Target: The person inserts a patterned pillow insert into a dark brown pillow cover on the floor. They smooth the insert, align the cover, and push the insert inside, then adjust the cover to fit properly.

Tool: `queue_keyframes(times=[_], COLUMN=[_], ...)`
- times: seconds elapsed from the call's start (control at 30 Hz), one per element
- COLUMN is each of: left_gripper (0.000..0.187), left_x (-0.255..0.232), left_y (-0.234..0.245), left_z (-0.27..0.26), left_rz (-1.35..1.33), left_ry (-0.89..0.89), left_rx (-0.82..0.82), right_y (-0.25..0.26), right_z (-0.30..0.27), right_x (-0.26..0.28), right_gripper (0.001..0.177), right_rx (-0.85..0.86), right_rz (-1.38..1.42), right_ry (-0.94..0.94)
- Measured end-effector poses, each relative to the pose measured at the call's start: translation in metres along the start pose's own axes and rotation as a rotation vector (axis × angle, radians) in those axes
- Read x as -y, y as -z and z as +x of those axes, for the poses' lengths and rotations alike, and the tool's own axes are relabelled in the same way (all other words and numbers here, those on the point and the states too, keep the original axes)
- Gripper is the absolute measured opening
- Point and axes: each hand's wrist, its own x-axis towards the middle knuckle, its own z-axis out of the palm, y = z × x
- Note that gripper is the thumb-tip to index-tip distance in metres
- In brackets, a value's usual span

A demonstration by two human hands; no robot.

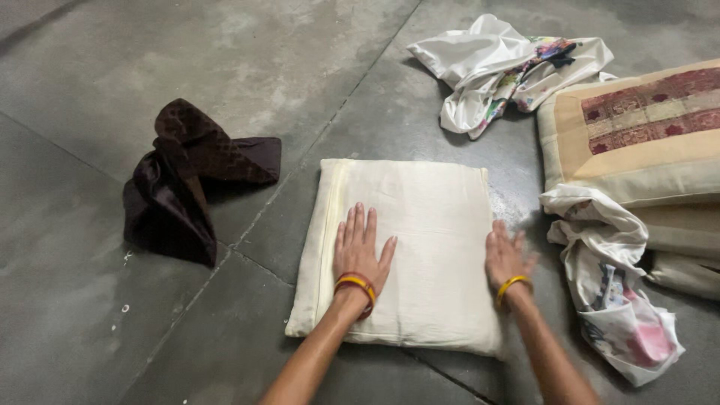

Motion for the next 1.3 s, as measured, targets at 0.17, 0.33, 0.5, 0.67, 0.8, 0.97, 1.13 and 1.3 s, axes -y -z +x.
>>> queue_keyframes(times=[0.17, 0.33, 0.5, 0.67, 0.8, 0.97, 1.13, 1.3], left_gripper=[0.079, 0.070, 0.069, 0.071, 0.071, 0.072, 0.071, 0.067], left_x=[-0.036, -0.049, -0.050, -0.052, -0.051, -0.049, -0.047, -0.039], left_y=[-0.027, -0.038, -0.035, -0.033, -0.036, -0.041, -0.048, -0.046], left_z=[0.043, 0.046, 0.049, 0.056, 0.059, 0.059, 0.062, 0.042], left_rz=[0.039, 0.008, -0.037, -0.059, -0.048, -0.045, 0.003, 0.055], left_ry=[-0.056, -0.197, -0.201, -0.206, -0.191, -0.179, -0.161, -0.184], left_rx=[0.063, 0.031, 0.036, -0.001, 0.016, 0.018, 0.006, -0.027], right_y=[-0.029, -0.023, -0.007, -0.003, -0.026, -0.030, -0.024, -0.052], right_z=[0.029, 0.027, 0.091, 0.156, 0.171, 0.118, 0.032, -0.096], right_x=[0.009, 0.052, 0.053, 0.026, 0.015, -0.003, 0.026, 0.074], right_gripper=[0.060, 0.060, 0.064, 0.069, 0.072, 0.071, 0.080, 0.066], right_rx=[-0.466, -0.119, -0.062, 0.050, -0.007, -0.075, -0.191, -0.502], right_rz=[0.014, 0.018, 0.062, 0.150, 0.127, 0.095, 0.014, 0.076], right_ry=[0.512, 0.650, 0.438, 0.310, 0.161, 0.008, -0.254, 0.501])
